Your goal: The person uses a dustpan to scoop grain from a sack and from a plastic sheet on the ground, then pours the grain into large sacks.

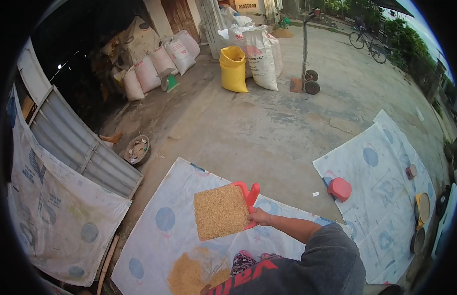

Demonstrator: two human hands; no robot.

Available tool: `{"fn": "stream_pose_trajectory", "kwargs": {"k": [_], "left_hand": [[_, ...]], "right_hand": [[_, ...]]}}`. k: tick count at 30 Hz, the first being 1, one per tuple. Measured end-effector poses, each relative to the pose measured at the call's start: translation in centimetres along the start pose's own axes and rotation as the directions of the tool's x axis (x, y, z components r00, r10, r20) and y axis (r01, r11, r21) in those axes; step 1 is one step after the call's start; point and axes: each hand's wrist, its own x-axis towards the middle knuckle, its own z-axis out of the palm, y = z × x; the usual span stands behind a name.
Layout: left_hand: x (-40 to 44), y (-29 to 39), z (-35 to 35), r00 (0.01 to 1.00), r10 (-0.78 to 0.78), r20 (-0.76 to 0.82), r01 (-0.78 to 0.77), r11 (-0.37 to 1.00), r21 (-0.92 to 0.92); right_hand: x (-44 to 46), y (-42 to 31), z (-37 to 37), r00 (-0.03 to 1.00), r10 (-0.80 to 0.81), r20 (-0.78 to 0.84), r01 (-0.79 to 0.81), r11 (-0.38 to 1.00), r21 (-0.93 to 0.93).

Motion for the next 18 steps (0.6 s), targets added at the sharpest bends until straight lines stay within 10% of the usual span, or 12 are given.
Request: {"fn": "stream_pose_trajectory", "kwargs": {"k": [18], "left_hand": [[5.5, 35.7, 29.5, 0.999, 0.011, 0.034, -0.023, 0.922, 0.385]], "right_hand": [[11.7, -21.8, -17.1, 0.911, -0.091, -0.403, 0.249, 0.899, 0.361]]}}
